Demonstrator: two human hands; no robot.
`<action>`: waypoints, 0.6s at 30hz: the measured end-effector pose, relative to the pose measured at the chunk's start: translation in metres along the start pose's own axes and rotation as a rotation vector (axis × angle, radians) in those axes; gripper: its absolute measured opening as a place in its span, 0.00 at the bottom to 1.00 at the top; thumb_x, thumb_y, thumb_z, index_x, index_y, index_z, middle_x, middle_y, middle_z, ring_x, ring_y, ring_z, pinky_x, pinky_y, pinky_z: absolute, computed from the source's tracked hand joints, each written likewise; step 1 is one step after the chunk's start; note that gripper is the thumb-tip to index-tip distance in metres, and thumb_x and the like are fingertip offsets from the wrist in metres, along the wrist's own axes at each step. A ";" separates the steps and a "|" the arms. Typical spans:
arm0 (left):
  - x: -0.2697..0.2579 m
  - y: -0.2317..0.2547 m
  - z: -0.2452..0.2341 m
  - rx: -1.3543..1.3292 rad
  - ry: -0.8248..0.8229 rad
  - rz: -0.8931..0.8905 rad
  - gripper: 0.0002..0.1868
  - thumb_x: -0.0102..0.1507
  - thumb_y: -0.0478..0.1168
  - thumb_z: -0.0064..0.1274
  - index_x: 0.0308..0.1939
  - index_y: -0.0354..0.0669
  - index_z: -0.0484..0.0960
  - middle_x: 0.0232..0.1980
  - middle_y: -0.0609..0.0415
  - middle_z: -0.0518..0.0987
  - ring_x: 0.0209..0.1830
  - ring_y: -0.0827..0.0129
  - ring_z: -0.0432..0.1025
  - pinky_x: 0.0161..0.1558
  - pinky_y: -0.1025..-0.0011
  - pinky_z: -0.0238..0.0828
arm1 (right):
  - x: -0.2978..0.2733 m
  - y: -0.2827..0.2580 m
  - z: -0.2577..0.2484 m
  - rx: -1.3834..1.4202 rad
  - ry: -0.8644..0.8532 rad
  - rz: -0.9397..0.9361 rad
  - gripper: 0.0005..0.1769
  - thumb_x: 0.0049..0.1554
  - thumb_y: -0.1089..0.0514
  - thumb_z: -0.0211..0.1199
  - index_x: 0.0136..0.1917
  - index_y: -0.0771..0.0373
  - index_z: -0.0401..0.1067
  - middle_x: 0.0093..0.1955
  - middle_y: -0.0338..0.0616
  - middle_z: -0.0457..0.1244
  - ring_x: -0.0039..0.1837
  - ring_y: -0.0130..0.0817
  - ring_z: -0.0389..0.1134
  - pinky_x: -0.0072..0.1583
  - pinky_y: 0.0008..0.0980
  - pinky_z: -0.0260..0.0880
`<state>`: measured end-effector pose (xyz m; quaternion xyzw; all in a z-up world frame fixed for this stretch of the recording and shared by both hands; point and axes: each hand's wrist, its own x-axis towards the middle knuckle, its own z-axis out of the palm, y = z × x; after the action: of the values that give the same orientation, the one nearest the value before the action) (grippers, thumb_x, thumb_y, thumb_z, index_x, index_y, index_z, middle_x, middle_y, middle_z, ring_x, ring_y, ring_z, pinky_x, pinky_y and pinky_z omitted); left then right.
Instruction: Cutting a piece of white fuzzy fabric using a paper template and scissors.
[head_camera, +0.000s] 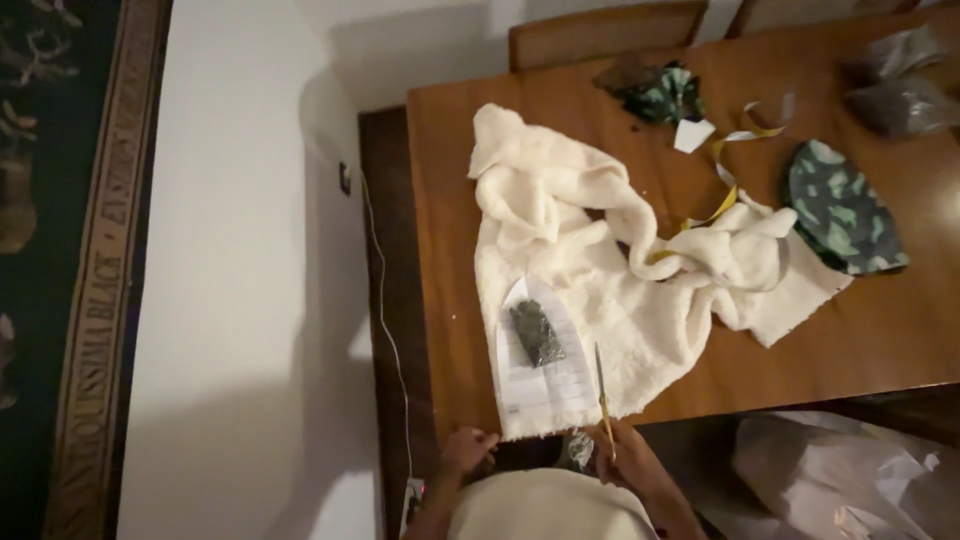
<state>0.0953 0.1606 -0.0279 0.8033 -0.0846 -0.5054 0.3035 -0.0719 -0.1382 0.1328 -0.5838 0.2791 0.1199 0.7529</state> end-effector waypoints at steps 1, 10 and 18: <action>0.010 -0.008 0.003 -0.171 -0.026 -0.026 0.22 0.63 0.60 0.55 0.36 0.45 0.89 0.34 0.51 0.88 0.33 0.62 0.83 0.41 0.64 0.81 | 0.000 0.000 0.001 0.008 0.013 -0.007 0.17 0.63 0.47 0.54 0.44 0.64 0.67 0.17 0.47 0.60 0.17 0.31 0.54 0.22 0.30 0.50; 0.021 -0.035 0.009 0.012 0.072 0.072 0.26 0.63 0.65 0.54 0.34 0.47 0.92 0.29 0.53 0.87 0.21 0.68 0.79 0.29 0.68 0.76 | -0.009 -0.007 -0.004 0.294 0.424 -0.051 0.21 0.63 0.45 0.53 0.40 0.64 0.67 0.20 0.48 0.60 0.21 0.35 0.58 0.25 0.32 0.53; 0.066 -0.048 0.014 0.022 -0.054 0.045 0.25 0.63 0.61 0.58 0.38 0.44 0.94 0.32 0.54 0.89 0.30 0.72 0.82 0.39 0.73 0.79 | -0.036 -0.012 -0.003 0.729 0.250 -0.116 0.23 0.65 0.42 0.56 0.38 0.62 0.65 0.20 0.46 0.57 0.23 0.38 0.59 0.28 0.36 0.59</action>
<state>0.1065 0.1647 -0.1100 0.7907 -0.1164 -0.5188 0.3036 -0.0959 -0.1392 0.1622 -0.3030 0.3593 -0.1020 0.8768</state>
